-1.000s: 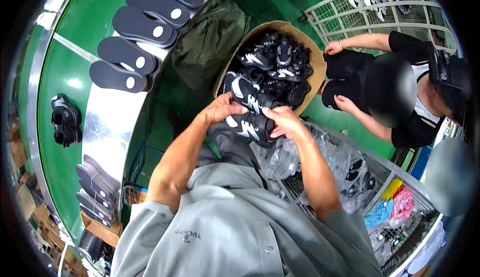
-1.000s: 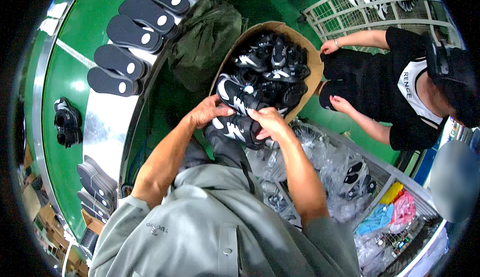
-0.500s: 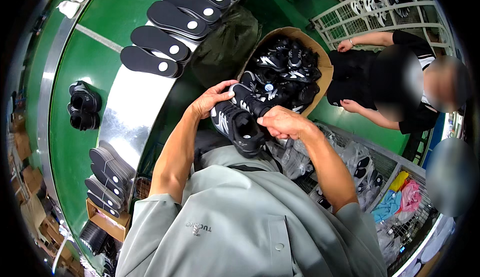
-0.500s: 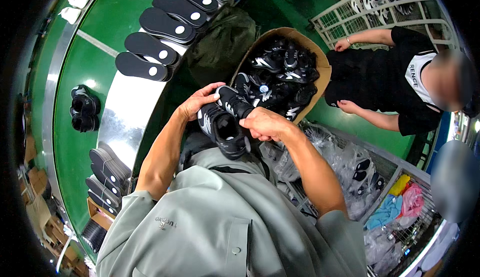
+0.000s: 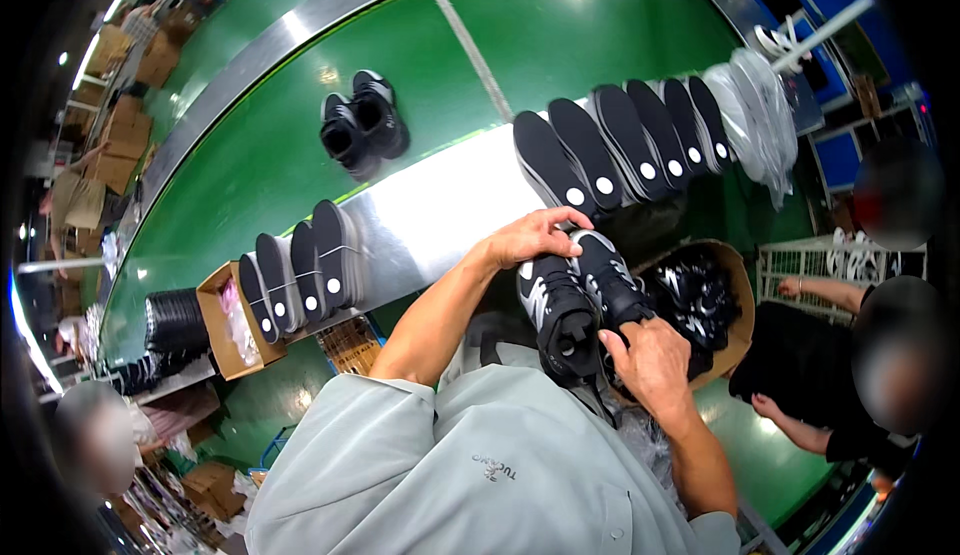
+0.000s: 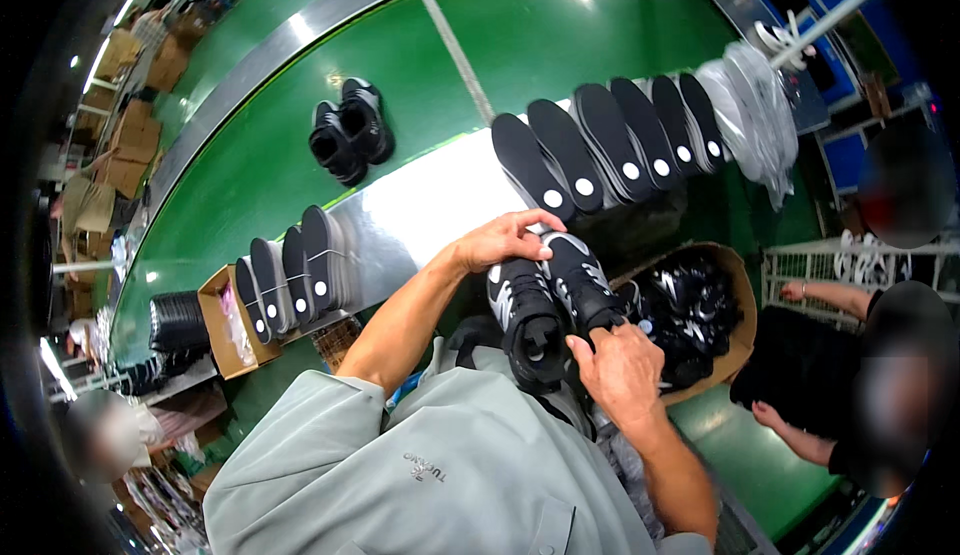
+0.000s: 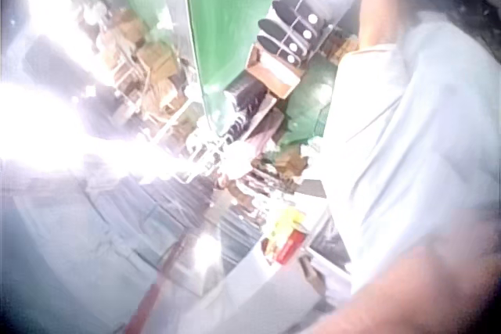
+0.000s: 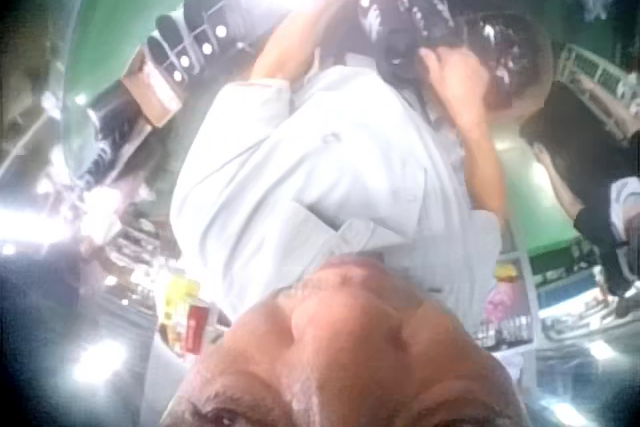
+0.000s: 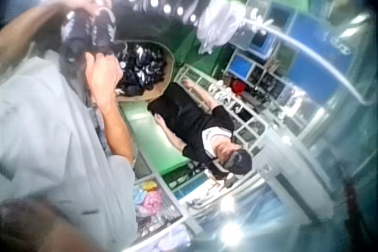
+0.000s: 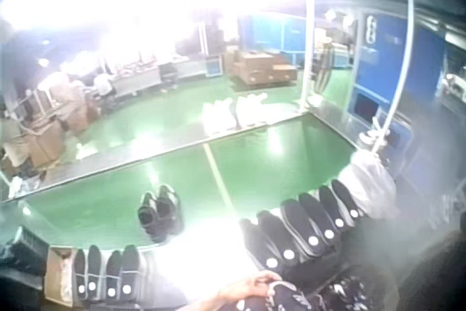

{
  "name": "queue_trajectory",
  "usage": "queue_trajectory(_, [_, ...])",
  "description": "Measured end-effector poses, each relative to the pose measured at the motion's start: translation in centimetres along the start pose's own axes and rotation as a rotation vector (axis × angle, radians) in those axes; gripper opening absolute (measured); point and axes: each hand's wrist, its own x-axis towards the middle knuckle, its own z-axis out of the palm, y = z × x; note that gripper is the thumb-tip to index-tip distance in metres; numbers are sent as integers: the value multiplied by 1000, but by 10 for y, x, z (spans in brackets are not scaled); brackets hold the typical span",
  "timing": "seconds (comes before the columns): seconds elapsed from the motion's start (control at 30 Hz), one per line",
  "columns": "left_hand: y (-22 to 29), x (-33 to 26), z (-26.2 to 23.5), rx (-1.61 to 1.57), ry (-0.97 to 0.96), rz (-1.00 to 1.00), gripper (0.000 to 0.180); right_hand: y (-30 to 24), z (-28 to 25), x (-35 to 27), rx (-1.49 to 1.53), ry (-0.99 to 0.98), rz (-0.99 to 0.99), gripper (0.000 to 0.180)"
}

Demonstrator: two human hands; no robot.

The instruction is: The person picks up shoes from a large white sack and a cardboard box and places them onto a conveyor belt. The person also handles shoe components and organizes finished shoes into rows on the belt.

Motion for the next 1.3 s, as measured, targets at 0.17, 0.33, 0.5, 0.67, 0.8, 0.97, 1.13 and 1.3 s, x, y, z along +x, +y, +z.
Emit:
queue_trajectory(0.17, [27,-66,-60,100,197,55,44,-60,15,56,24,-18,-89,37])
queue_trajectory(0.33, [28,-97,-110,125,307,85,45,-99,45,98,104,-190,-116,33])
queue_trajectory(0.5, [16,-105,-144,232,508,97,45,-110,85,120,153,0,-118,22])
queue_trajectory(0.67, [36,-140,-163,1354,1410,101,42,-106,91,143,49,-65,74,27])
queue_trajectory(0.8, [44,-157,-197,1357,1336,-88,55,-119,89,166,99,-78,85,29])
queue_trajectory(0.97, [61,-149,-247,1219,1136,-192,44,-132,82,191,224,-132,170,31])
queue_trajectory(1.13, [43,-165,-233,1687,1181,-94,26,-132,87,206,322,-164,253,34])
queue_trajectory(1.3, [13,-163,-230,1664,1249,52,37,-132,98,214,269,-144,236,33])
